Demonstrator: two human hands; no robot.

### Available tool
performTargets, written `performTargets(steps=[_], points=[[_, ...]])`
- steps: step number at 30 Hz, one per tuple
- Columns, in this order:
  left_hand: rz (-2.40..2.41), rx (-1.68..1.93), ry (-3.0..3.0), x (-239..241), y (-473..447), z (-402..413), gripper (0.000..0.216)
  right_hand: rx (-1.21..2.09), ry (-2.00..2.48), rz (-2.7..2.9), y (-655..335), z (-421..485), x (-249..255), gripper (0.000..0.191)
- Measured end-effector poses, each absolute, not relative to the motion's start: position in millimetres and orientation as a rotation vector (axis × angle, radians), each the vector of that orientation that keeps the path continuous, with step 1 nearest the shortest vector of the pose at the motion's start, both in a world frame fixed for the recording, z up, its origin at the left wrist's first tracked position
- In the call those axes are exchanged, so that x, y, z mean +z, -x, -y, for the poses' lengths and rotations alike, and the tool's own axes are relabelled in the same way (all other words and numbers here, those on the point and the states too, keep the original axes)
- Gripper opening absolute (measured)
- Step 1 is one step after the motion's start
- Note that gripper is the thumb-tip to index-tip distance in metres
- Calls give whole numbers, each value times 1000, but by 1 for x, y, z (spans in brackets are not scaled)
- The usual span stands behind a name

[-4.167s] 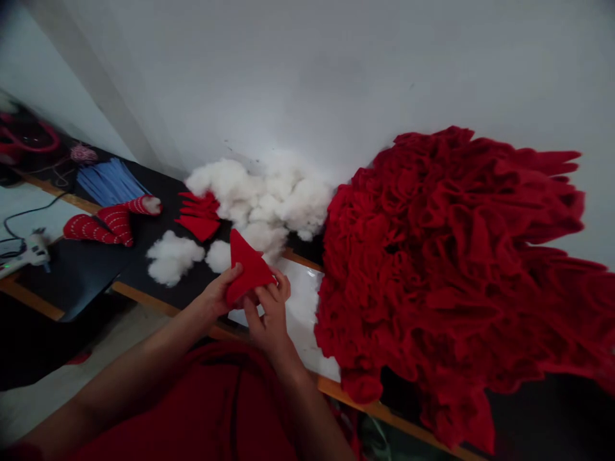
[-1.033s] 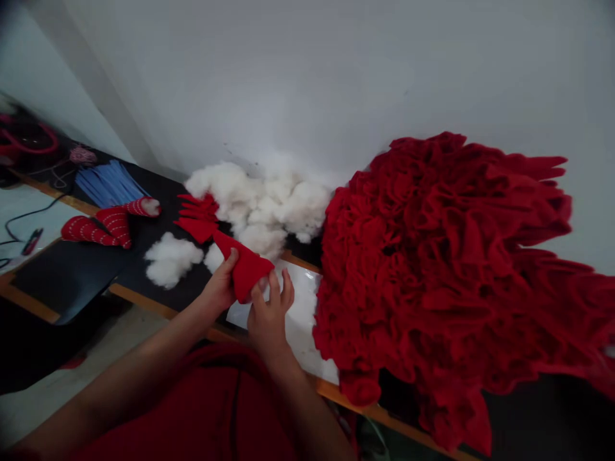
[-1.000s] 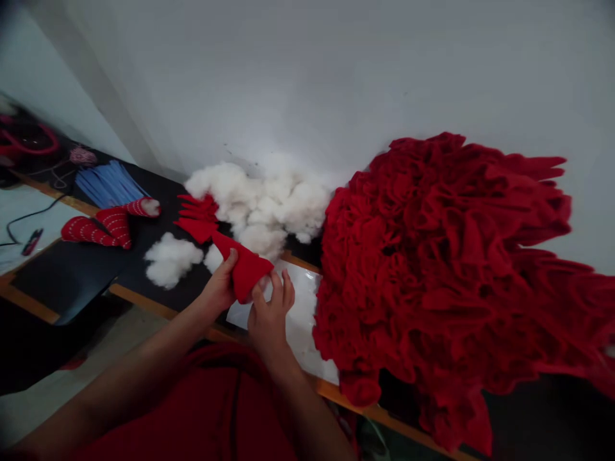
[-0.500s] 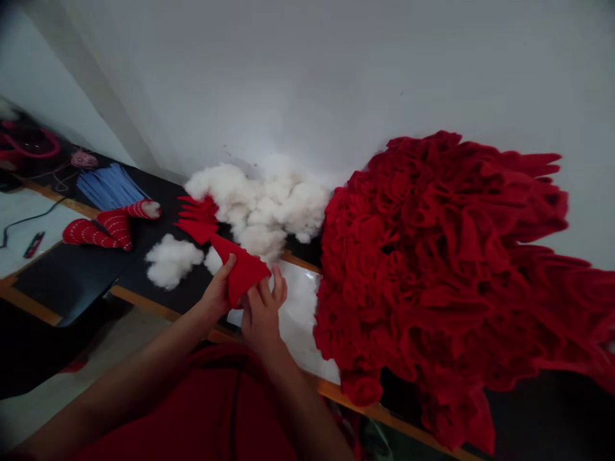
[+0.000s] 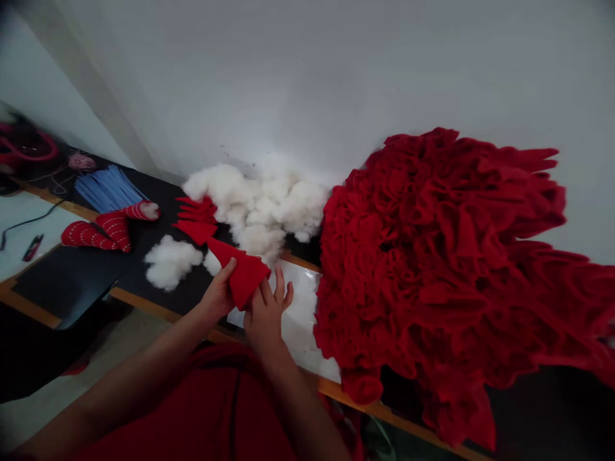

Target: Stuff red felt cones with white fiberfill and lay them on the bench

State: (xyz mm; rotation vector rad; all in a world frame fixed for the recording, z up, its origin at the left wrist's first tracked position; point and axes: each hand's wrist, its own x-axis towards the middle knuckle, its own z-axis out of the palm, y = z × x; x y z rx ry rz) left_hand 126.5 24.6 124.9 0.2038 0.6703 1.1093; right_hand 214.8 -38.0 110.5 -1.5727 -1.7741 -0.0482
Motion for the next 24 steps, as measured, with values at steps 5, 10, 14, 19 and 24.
performTargets(steps=[5,10,14,19,24], points=[[-688,1034,-161,127,-126,-26,26,31,1478,1804,-214,39,113,53],[-698,1003,-157,124,-125,-26,29,28,1591,1859,-218,34,114,58],[-597,994,-240,119,-122,-24,52,98,1506,1840,-220,33,116,69],[-609,1042,-269,117,-120,-25,60,-7,1475,1770,-219,38,115,57],[-638,1029,-275,121,-125,-24,57,22,1540,1806,-216,39,108,59]])
